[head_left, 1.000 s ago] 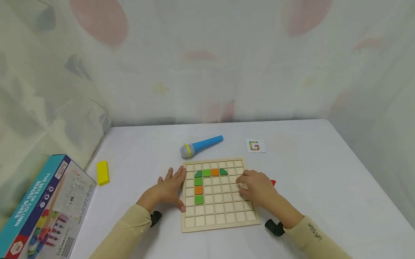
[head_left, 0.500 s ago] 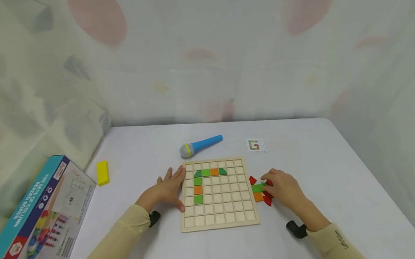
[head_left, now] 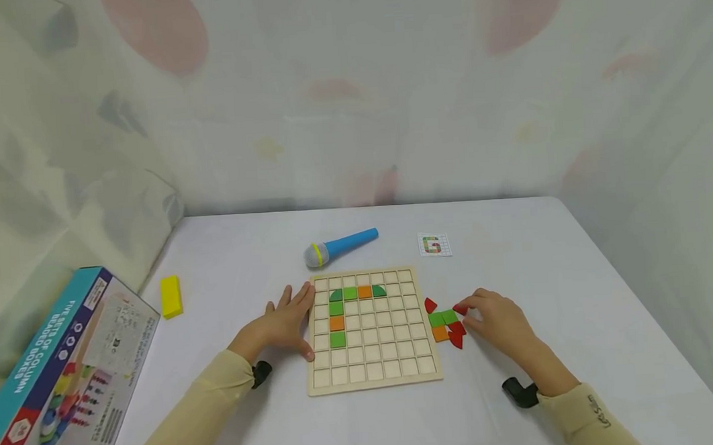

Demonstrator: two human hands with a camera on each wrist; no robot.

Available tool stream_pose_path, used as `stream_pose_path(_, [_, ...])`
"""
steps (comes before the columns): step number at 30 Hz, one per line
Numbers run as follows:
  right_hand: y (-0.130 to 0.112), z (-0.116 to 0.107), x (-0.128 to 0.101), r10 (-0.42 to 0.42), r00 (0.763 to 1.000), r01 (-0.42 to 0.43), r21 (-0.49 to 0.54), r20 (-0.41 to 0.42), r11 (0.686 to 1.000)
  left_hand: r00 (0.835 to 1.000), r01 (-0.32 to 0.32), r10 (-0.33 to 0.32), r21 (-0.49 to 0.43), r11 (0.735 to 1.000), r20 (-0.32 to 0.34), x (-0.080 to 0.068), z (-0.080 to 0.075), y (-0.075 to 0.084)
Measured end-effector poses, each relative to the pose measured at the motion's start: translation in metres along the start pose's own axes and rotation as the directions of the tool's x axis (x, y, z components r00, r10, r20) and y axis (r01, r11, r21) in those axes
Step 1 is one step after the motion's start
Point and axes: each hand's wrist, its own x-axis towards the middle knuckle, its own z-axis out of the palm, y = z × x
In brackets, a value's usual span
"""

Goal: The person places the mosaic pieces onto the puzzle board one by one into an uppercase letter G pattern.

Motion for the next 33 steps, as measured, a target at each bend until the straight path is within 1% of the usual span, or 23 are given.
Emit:
stream_pose_path(6, [0.006, 0.000, 0.005, 0.017, 1.000, -0.017, -0.036, -0.003, 0.999, 1.000, 0.013, -0.013, -0.009, 1.000, 0.006, 0.000, -0.001, 0.001])
stream_pose_path(13, [0.004, 0.001, 0.015, 0.046, 0.995, -0.040, -0.075, 0.090, 0.996, 1.000, 0.003, -0.003, -0.018, 1.000, -0.003, 0.000, 0.000, 0.000])
stream_pose_path(15, [0.002, 0.001, 0.017, 0.047, 0.993, -0.038, -0.088, 0.105, 0.995, 1.000, -0.001, 0.001, -0.020, 1.000, -0.006, 0.000, 0.000, 0.000])
stream_pose_path(22, [0.000, 0.000, 0.019, 0.014, 0.994, -0.007, -0.072, 0.109, 0.997, 1.000, -0.001, 0.000, -0.015, 1.000, -0.011, 0.000, 0.000, 0.000])
stream_pose_path(29, [0.008, -0.003, 0.016, -0.055, 0.983, 0.064, -0.051, 0.178, 0.997, 1.000, 0.003, -0.003, -0.008, 1.000, -0.004, 0.001, 0.001, 0.000])
stream_pose_path(31, [0.010, -0.004, 0.014, -0.051, 0.982, 0.059, -0.038, 0.180, 0.998, 1.000, -0.001, 0.001, -0.007, 1.000, -0.002, 0.001, 0.001, 0.000])
stream_pose_path(33, [0.011, -0.004, 0.014, -0.024, 0.984, 0.031, -0.041, 0.177, 0.999, 1.000, 0.002, -0.002, -0.007, 1.000, 0.000, 0.001, 0.000, 0.000])
